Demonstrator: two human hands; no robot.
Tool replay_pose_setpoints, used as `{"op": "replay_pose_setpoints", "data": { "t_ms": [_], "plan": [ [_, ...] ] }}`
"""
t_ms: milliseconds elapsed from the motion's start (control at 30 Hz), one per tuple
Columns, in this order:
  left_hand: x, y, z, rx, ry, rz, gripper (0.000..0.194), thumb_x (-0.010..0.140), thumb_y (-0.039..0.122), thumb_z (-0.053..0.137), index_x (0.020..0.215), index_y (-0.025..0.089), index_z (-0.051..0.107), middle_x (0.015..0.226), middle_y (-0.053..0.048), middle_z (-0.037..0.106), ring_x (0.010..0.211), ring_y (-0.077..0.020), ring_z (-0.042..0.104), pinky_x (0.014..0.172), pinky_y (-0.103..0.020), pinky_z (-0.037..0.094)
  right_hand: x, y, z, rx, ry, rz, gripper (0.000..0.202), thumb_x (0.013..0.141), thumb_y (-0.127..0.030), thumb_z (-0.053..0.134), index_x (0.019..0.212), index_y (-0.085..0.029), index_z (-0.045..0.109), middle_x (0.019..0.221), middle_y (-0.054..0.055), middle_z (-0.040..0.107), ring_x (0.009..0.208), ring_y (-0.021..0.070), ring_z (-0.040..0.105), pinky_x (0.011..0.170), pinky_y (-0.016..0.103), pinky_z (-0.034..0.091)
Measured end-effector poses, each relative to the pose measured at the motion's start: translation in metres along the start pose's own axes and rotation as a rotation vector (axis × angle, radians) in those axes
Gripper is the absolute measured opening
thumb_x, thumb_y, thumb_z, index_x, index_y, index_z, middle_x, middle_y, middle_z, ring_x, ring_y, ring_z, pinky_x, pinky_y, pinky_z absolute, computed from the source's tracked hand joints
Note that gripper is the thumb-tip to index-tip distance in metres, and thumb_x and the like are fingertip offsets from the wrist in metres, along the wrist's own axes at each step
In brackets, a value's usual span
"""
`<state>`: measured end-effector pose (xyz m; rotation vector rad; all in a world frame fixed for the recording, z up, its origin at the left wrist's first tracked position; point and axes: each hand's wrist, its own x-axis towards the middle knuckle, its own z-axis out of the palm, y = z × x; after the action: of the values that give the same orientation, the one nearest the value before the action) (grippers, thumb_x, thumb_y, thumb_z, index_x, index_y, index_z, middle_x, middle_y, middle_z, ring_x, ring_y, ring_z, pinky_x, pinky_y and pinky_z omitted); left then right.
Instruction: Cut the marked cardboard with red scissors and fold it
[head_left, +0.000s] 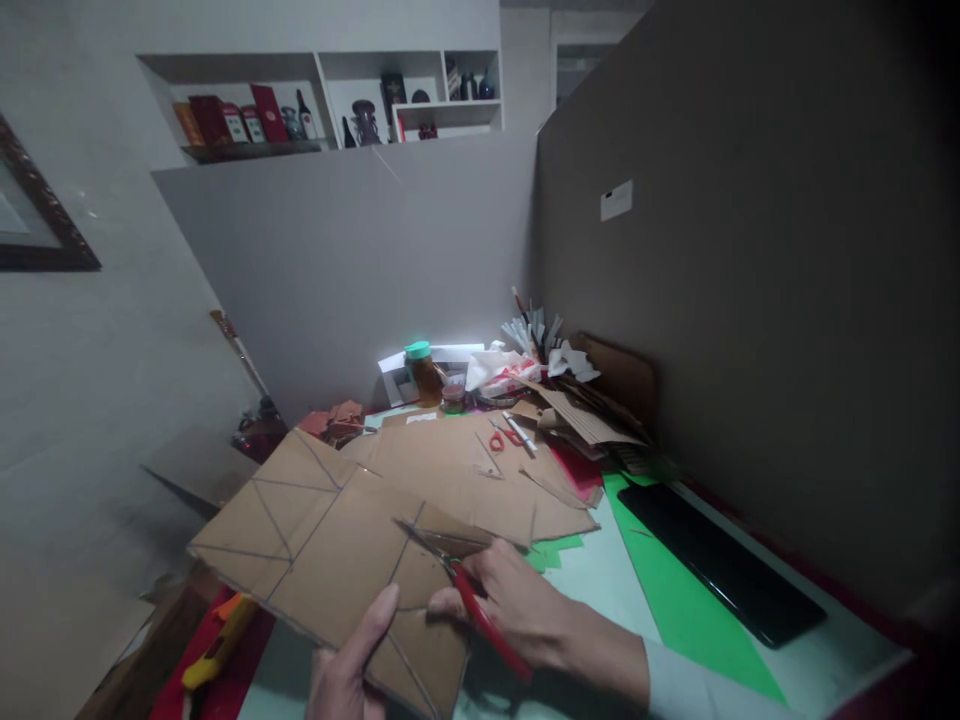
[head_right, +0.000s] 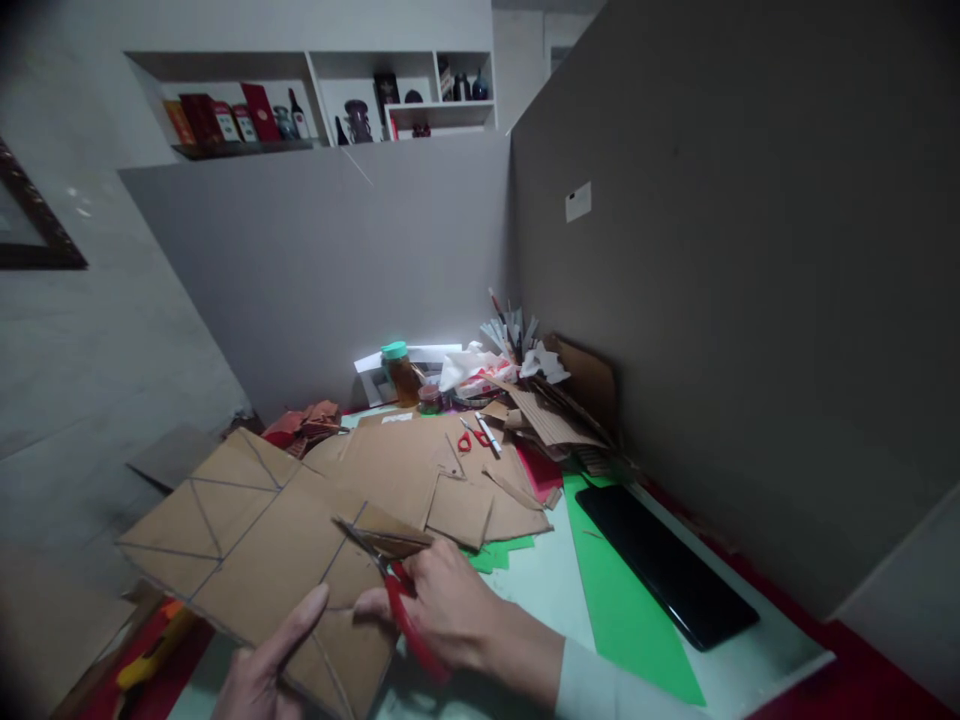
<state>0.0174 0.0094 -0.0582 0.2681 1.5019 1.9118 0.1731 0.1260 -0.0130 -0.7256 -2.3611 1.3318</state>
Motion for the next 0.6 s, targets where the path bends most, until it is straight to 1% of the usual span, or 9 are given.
{"op": "replay_pose_setpoints", "data": {
  "t_ms": [33,100,133,200,267,333,400,533,600],
  "plan": [
    [-0.002,0.004,0.005,-0.038,0.002,-0.04,0.022,0.071,0.02,0.081,0.093,0.018,0.078,0.112,-0.012,0.079,0.133,-0.041,0.058,0.107,-0.047,0.052,0.002,0.003,0.002,-0.011,0.009,-0.005,0.055,0.089,-0.057,0.069,0.055,-0.018,0.051,0.054,-0.007,0.04,0.056,0.0114,0.037,0.053,0.027,0.028],
    [-0.007,0.013,0.015,-0.101,0.007,-0.099,0.026,0.079,0.017,0.076,0.104,0.012,0.074,0.105,-0.013,0.08,0.114,-0.0364,0.071,0.1,-0.045,0.058,0.006,0.008,0.004,-0.036,0.022,-0.014,0.055,0.089,-0.056,0.069,0.055,-0.018,0.049,0.054,-0.007,0.038,0.056,0.0115,0.035,0.053,0.028,0.026],
    [-0.01,0.016,0.019,-0.124,0.009,-0.11,0.028,0.081,0.015,0.074,0.108,0.01,0.073,0.102,-0.013,0.081,0.106,-0.0328,0.074,0.098,-0.042,0.059,0.007,0.009,0.005,-0.044,0.026,-0.016,0.056,0.09,-0.057,0.069,0.055,-0.019,0.047,0.054,-0.007,0.037,0.055,0.0114,0.034,0.053,0.029,0.025],
    [-0.015,0.022,0.026,-0.156,0.002,-0.102,0.028,0.085,0.012,0.072,0.113,0.008,0.071,0.098,-0.011,0.081,0.097,-0.0263,0.076,0.096,-0.036,0.059,0.009,0.011,0.004,-0.047,0.022,-0.017,0.059,0.09,-0.058,0.068,0.053,-0.02,0.043,0.053,-0.007,0.034,0.054,0.0108,0.031,0.051,0.029,0.023],
    [-0.019,0.025,0.03,-0.174,-0.023,-0.084,0.026,0.087,0.011,0.071,0.112,0.008,0.071,0.095,-0.01,0.081,0.092,-0.0235,0.077,0.095,-0.035,0.059,0.009,0.011,0.001,-0.033,0.006,-0.019,0.062,0.09,-0.061,0.068,0.052,-0.02,0.041,0.052,-0.008,0.033,0.053,0.0102,0.029,0.049,0.029,0.022],
    [-0.019,0.026,0.031,-0.188,-0.048,-0.06,0.023,0.089,0.011,0.07,0.112,0.009,0.071,0.096,-0.009,0.081,0.09,-0.0229,0.076,0.094,-0.04,0.06,0.007,0.009,-0.002,-0.012,-0.017,-0.024,0.061,0.091,-0.064,0.066,0.054,-0.019,0.046,0.052,-0.007,0.039,0.051,0.01,0.034,0.049,0.028,0.026],
    [-0.017,0.025,0.03,-0.203,-0.054,-0.034,0.022,0.09,0.01,0.069,0.112,0.01,0.07,0.099,-0.009,0.08,0.092,-0.0221,0.075,0.092,-0.043,0.06,0.004,0.005,-0.004,0.006,-0.038,-0.02,0.058,0.094,-0.064,0.062,0.059,-0.018,0.052,0.054,-0.006,0.045,0.049,0.0099,0.04,0.049,0.026,0.031],
    [-0.008,0.02,0.027,-0.236,-0.064,-0.049,0.019,0.092,0.01,0.067,0.111,0.011,0.069,0.11,-0.01,0.075,0.1,-0.0231,0.072,0.09,-0.043,0.06,0.0,-0.004,-0.001,0.019,-0.057,0.004,0.049,0.102,-0.054,0.059,0.07,-0.017,0.06,0.058,-0.007,0.05,0.048,0.01,0.047,0.052,0.024,0.041],
    [-0.005,0.018,0.026,-0.26,-0.057,-0.053,0.02,0.093,0.009,0.066,0.112,0.012,0.068,0.115,-0.01,0.073,0.099,-0.023,0.072,0.086,-0.042,0.061,-0.001,-0.007,0.0,0.012,-0.068,0.02,0.044,0.104,-0.049,0.057,0.075,-0.016,0.062,0.062,-0.006,0.054,0.052,0.0107,0.052,0.054,0.025,0.046]
  ]
}}
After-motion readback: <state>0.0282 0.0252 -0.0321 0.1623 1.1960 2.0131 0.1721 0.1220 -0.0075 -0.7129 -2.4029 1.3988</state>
